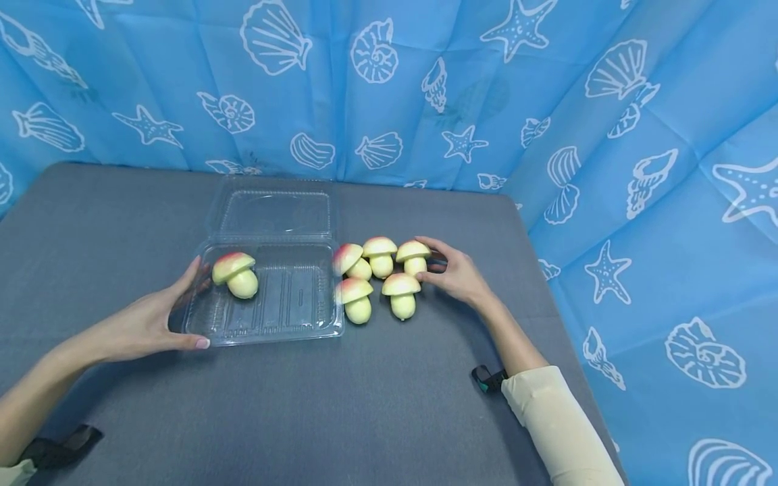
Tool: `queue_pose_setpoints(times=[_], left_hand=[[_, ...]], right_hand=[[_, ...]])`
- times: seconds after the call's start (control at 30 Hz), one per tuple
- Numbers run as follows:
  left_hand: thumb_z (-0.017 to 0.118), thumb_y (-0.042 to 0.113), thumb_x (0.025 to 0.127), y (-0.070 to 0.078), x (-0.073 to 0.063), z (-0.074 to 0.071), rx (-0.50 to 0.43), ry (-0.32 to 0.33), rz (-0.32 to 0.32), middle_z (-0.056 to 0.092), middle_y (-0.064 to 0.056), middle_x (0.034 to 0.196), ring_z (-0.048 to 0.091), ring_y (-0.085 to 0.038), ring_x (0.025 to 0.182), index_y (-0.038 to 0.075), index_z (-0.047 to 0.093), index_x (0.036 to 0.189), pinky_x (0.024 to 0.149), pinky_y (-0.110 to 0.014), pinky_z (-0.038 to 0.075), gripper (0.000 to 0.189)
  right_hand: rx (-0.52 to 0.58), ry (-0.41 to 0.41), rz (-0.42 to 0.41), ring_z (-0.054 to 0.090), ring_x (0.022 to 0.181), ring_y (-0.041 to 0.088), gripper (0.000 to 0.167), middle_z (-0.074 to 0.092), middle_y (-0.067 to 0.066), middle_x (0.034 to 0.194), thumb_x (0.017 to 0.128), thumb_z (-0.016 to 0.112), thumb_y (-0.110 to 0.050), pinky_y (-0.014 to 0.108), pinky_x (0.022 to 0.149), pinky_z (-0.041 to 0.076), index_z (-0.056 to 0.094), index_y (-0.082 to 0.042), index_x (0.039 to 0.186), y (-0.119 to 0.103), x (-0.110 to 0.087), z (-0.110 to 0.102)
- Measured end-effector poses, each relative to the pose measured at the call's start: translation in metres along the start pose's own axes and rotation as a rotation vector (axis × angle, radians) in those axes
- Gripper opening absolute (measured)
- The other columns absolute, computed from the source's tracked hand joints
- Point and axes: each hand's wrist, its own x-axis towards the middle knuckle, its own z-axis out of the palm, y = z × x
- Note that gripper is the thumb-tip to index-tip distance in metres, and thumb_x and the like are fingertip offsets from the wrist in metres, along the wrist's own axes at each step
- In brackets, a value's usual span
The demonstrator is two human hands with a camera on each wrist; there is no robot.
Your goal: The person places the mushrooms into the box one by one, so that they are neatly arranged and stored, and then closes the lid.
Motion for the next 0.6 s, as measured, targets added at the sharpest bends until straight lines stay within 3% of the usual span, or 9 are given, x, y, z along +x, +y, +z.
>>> queue_pose_setpoints(times=[0.6], left_hand=[[0.085, 0.048, 0.075, 0.0006, -0.0004, -0.0016, -0.014, -0.007, -0.010, 0.019, -0.027, 0.160, 0.029, -0.044, 0.143, 0.008, -0.013, 0.158, 0.111, -0.063, 0.023, 0.134]], right_hand=[[0.038, 0.017, -0.018, 0.053, 0.126, 0.038, 0.072, 0.042, 0.017, 0.151, 0.089, 0.075, -0.007, 0.033, 0.097, 0.050, 0.040, -0.010, 0.152, 0.0058, 0.0062, -0.0027]])
